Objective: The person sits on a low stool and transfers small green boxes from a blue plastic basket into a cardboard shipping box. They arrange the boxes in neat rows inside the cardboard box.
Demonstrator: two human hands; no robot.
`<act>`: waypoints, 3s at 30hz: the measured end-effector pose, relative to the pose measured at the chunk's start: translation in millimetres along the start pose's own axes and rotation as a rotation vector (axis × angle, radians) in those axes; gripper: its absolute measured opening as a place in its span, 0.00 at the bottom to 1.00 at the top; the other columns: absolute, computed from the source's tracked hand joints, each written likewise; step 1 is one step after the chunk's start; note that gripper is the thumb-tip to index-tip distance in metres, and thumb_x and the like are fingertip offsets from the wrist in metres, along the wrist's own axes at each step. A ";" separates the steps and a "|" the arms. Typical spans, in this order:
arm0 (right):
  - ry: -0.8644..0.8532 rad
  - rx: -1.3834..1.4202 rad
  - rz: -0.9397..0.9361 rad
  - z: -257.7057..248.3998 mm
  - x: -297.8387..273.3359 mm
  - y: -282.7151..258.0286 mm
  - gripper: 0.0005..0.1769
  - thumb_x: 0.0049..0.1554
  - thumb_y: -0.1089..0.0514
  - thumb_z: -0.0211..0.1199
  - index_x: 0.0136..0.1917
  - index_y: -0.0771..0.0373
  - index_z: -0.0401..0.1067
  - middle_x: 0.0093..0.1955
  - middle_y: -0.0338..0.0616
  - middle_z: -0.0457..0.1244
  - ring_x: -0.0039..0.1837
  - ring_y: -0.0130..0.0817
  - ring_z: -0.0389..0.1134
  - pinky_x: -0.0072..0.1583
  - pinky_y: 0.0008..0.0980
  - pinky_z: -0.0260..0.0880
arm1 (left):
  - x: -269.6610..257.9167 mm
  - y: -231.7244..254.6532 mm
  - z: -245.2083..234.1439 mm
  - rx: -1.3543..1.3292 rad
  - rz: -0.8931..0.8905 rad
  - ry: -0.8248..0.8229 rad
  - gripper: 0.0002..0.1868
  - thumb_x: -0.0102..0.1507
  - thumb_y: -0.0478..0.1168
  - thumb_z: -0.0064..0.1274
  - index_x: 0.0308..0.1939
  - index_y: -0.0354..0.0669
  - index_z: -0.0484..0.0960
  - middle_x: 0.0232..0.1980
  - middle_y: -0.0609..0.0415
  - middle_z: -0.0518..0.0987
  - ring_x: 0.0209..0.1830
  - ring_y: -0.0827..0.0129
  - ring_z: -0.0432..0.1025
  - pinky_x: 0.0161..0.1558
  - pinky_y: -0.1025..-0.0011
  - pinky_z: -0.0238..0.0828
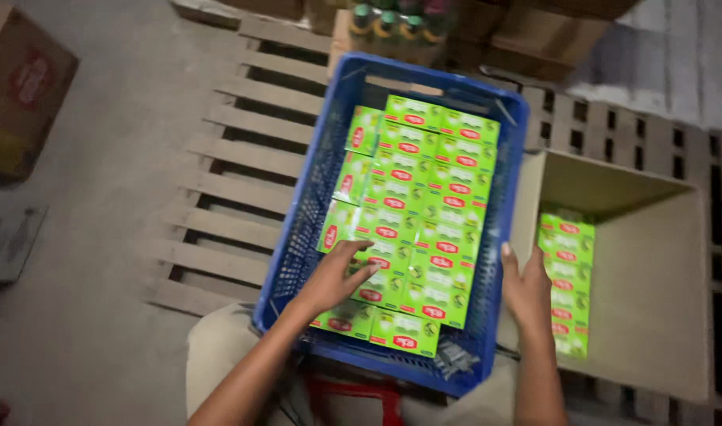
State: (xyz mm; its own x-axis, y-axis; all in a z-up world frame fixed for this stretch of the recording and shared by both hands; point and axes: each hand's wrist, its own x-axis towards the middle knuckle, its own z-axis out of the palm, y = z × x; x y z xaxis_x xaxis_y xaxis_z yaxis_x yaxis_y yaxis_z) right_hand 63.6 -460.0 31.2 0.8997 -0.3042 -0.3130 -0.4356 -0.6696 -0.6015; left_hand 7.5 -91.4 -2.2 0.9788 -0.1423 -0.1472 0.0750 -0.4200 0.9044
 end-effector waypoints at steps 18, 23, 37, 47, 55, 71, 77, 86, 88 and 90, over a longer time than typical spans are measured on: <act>0.132 -0.168 0.312 13.5 -12.2 -45.0 0.38 0.61 0.33 0.63 0.77 0.54 0.69 0.63 0.62 0.74 0.65 0.64 0.74 0.67 0.56 0.72 | 391.8 -153.6 7.0 0.050 -0.151 0.309 0.47 0.68 0.72 0.45 0.77 0.39 0.72 0.73 0.30 0.75 0.74 0.41 0.71 0.74 0.53 0.64; 0.174 -0.159 0.353 28.5 10.3 -3.5 0.47 0.51 0.27 0.61 0.78 0.48 0.73 0.58 0.52 0.77 0.63 0.56 0.77 0.65 0.48 0.75 | 433.3 -125.6 14.3 0.067 -0.144 0.299 0.53 0.70 0.73 0.39 0.78 0.26 0.67 0.74 0.23 0.74 0.76 0.33 0.68 0.75 0.49 0.62; 0.218 0.173 0.207 56.3 43.9 88.3 0.55 0.51 0.28 0.53 0.82 0.61 0.68 0.55 0.60 0.74 0.57 0.56 0.76 0.53 0.47 0.75 | 454.8 -89.1 19.4 0.008 -0.368 0.140 0.47 0.71 0.71 0.43 0.72 0.28 0.70 0.72 0.22 0.74 0.80 0.31 0.66 0.80 0.42 0.61; 0.171 -0.070 0.261 26.4 4.3 0.4 0.41 0.60 0.31 0.51 0.83 0.42 0.67 0.65 0.51 0.75 0.66 0.57 0.75 0.64 0.49 0.75 | 407.1 -34.2 -35.8 -0.063 -0.359 0.380 0.36 0.61 0.62 0.69 0.57 0.52 0.62 0.60 0.43 0.81 0.54 0.50 0.79 0.56 0.54 0.72; 0.014 0.013 0.088 5.3 -8.9 -29.3 0.39 0.65 0.31 0.50 0.80 0.54 0.65 0.78 0.47 0.68 0.81 0.51 0.65 0.76 0.48 0.65 | 302.5 43.3 -65.3 -0.312 -0.338 0.422 0.36 0.55 0.63 0.72 0.47 0.55 0.62 0.43 0.61 0.69 0.42 0.74 0.69 0.47 0.71 0.65; 0.312 0.085 -0.621 -43.6 -100.5 -18.3 0.42 0.63 0.48 0.70 0.84 0.61 0.59 0.88 0.55 0.51 0.89 0.52 0.53 0.84 0.48 0.55 | 89.2 143.2 46.7 -0.543 -0.329 -0.017 0.28 0.63 0.52 0.69 0.47 0.55 0.61 0.49 0.60 0.66 0.50 0.69 0.86 0.55 0.75 0.59; 0.246 -0.321 -0.709 -94.6 -123.2 -13.0 0.45 0.59 0.44 0.74 0.82 0.59 0.61 0.86 0.49 0.56 0.86 0.57 0.53 0.80 0.56 0.57 | 28.0 190.5 100.3 -0.463 -0.262 -0.088 0.30 0.62 0.50 0.74 0.45 0.55 0.61 0.37 0.61 0.65 0.31 0.76 0.68 0.40 0.76 0.60; 0.021 -0.532 -0.544 -149.2 -93.3 27.5 0.54 0.50 0.58 0.78 0.86 0.45 0.61 0.79 0.46 0.59 0.85 0.65 0.55 0.70 0.62 0.71 | 41.7 181.9 170.1 -0.341 -0.232 -0.273 0.40 0.58 0.59 0.78 0.56 0.44 0.67 0.61 0.37 0.76 0.53 0.48 0.80 0.55 0.53 0.80; -0.025 -0.439 -0.520 -158.9 -82.2 36.9 0.52 0.48 0.61 0.81 0.83 0.46 0.66 0.75 0.47 0.62 0.81 0.60 0.62 0.70 0.56 0.74 | 46.0 186.4 175.8 -0.329 -0.216 -0.283 0.42 0.57 0.60 0.79 0.59 0.43 0.67 0.62 0.35 0.78 0.52 0.47 0.79 0.55 0.51 0.78; -0.081 -0.347 -0.456 -168.1 -68.2 39.8 0.52 0.47 0.65 0.81 0.83 0.49 0.66 0.74 0.52 0.62 0.79 0.65 0.63 0.69 0.59 0.75 | 47.5 190.3 176.5 -0.279 -0.176 -0.284 0.42 0.57 0.60 0.78 0.61 0.44 0.69 0.63 0.36 0.80 0.56 0.42 0.80 0.57 0.48 0.79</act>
State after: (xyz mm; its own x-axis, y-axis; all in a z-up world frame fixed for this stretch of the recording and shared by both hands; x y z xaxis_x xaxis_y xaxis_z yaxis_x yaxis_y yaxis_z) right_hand -10.7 -579.8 152.1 0.9835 0.1114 -0.1424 0.0425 -0.9079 -0.4170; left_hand 34.6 -336.2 92.2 0.8580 -0.3475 -0.3782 0.3232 -0.2072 0.9234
